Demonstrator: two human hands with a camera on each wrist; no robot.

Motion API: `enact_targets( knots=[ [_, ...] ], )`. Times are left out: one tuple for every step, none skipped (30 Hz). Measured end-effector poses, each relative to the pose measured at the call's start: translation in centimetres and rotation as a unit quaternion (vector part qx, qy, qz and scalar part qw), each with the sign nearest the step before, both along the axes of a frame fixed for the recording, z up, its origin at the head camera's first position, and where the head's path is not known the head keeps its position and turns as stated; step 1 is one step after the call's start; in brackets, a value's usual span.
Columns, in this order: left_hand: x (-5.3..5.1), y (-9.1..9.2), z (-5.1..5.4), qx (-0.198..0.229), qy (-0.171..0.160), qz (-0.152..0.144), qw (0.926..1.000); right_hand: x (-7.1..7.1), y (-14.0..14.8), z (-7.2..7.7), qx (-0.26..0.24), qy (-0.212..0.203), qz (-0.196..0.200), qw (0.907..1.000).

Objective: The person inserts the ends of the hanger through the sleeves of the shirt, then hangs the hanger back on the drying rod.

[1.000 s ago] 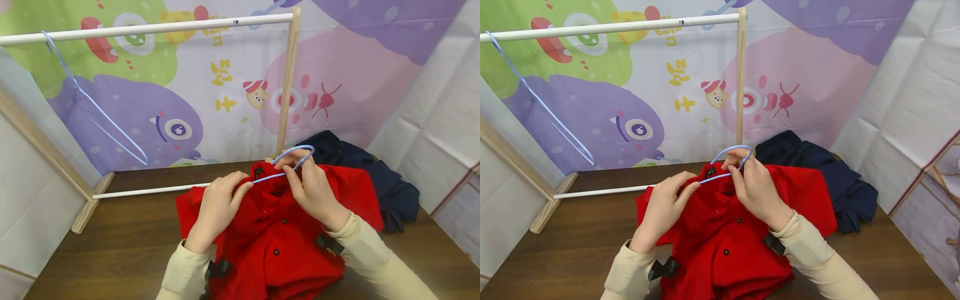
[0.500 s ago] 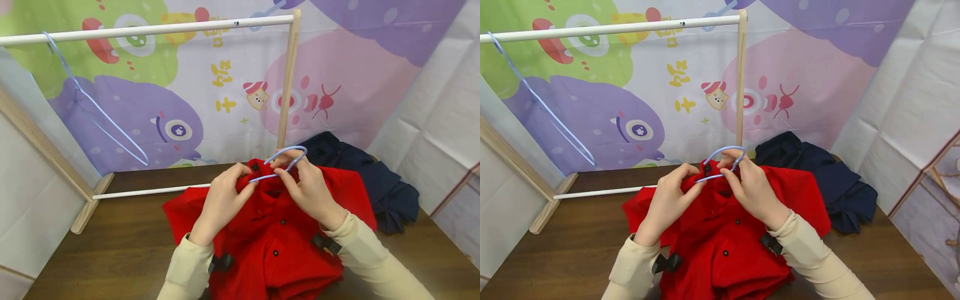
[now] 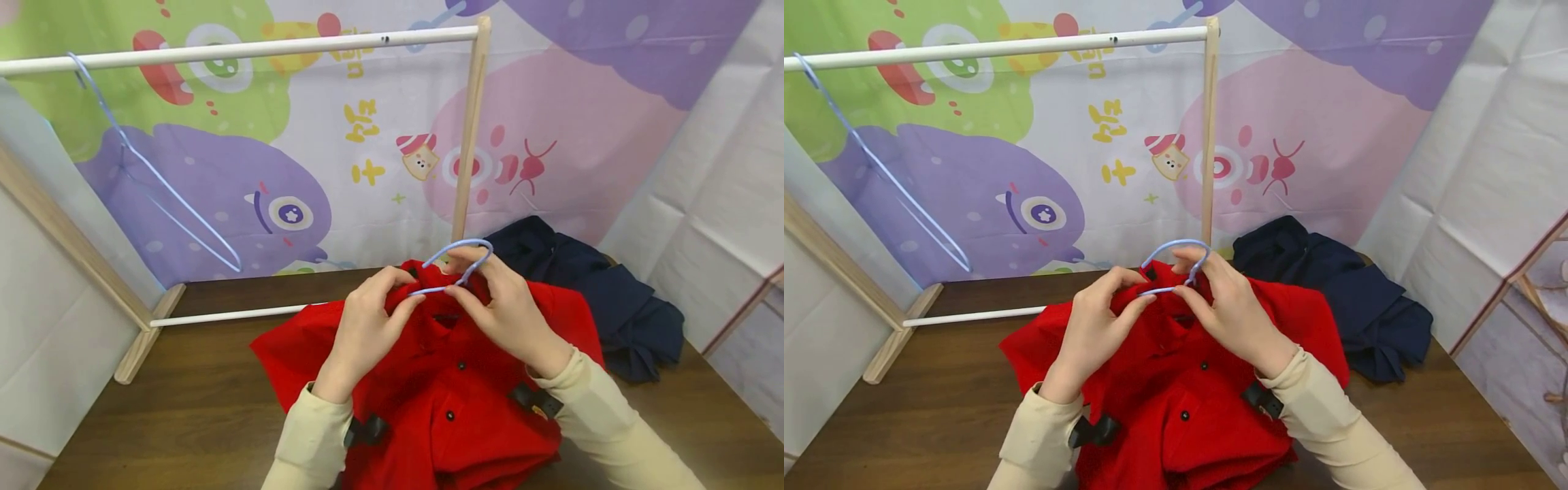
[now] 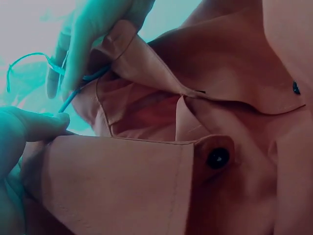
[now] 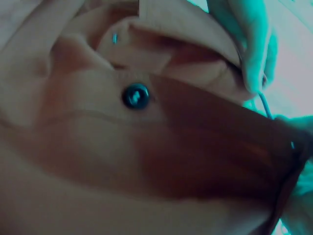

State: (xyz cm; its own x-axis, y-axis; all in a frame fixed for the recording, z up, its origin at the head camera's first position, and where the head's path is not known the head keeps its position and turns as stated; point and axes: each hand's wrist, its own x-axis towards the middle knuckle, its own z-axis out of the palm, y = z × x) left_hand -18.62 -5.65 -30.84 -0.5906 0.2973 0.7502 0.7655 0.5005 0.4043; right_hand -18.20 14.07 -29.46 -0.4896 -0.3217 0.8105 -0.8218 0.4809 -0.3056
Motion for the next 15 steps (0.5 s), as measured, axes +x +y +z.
enact_targets(
  knots=[
    [0.0, -0.1, 0.0, 0.007, 0.001, 0.001, 1.0, 0.0, 0.2, 0.1, 0.004, 0.001, 0.001, 1.0],
    [-0.1, -0.3, 0.0, 0.015, 0.003, 0.003, 0.9999, 0.0, 0.4, 0.1, 0.006, 0.0, 0.001, 1.0],
    [-0.1, -0.4, 0.0, 0.025, 0.005, 0.004, 0.9997, 0.0, 0.5, 0.1, 0.004, -0.001, 0.001, 1.0],
    [-0.2, -0.6, 0.0, 0.034, 0.006, 0.006, 0.9994, 0.0, 0.7, 0.1, 0.0, -0.001, 0.0, 1.0],
    [-0.2, -0.7, 0.1, 0.041, 0.007, 0.008, 0.9991, 0.0, 0.9, 0.2, -0.008, -0.002, -0.004, 1.0],
    [-0.3, -0.9, 0.1, 0.048, 0.008, 0.009, 0.9988, 0.0, 1.0, 0.1, -0.017, -0.003, -0.007, 0.9998],
    [-0.3, -1.0, 0.2, 0.053, 0.01, 0.011, 0.9985, 0.0, 1.2, 0.2, -0.026, -0.007, -0.011, 0.9996],
    [-0.3, -1.2, 0.2, 0.058, 0.012, 0.014, 0.9982, 0.0, 1.3, 0.1, -0.035, -0.01, -0.016, 0.9992],
    [-0.3, -1.3, 0.3, 0.061, 0.014, 0.018, 0.9979, 0.0, 1.4, 0.1, -0.043, -0.01, -0.022, 0.9988],
    [-0.4, -1.4, 0.3, 0.065, 0.015, 0.022, 0.9976, 0.0, 1.5, 0.0, -0.052, -0.009, -0.029, 0.9982],
    [-0.4, -1.5, 0.3, 0.069, 0.017, 0.027, 0.9971, 0.0, 1.6, -0.1, -0.06, -0.007, -0.037, 0.9975],
    [-0.4, -1.7, 0.3, 0.073, 0.017, 0.032, 0.9966, -0.1, 1.7, -0.1, -0.069, -0.004, -0.044, 0.9966],
    [-0.5, -1.8, 0.3, 0.078, 0.018, 0.038, 0.996, -0.1, 1.8, -0.2, -0.078, 0.0, -0.052, 0.9956],
    [-0.5, -2.0, 0.3, 0.084, 0.018, 0.044, 0.9954, -0.1, 1.9, -0.3, -0.088, 0.003, -0.06, 0.9943],
    [-0.6, -2.1, 0.3, 0.089, 0.018, 0.049, 0.9947, -0.2, 2.0, -0.4, -0.097, 0.007, -0.067, 0.993]
  ],
)
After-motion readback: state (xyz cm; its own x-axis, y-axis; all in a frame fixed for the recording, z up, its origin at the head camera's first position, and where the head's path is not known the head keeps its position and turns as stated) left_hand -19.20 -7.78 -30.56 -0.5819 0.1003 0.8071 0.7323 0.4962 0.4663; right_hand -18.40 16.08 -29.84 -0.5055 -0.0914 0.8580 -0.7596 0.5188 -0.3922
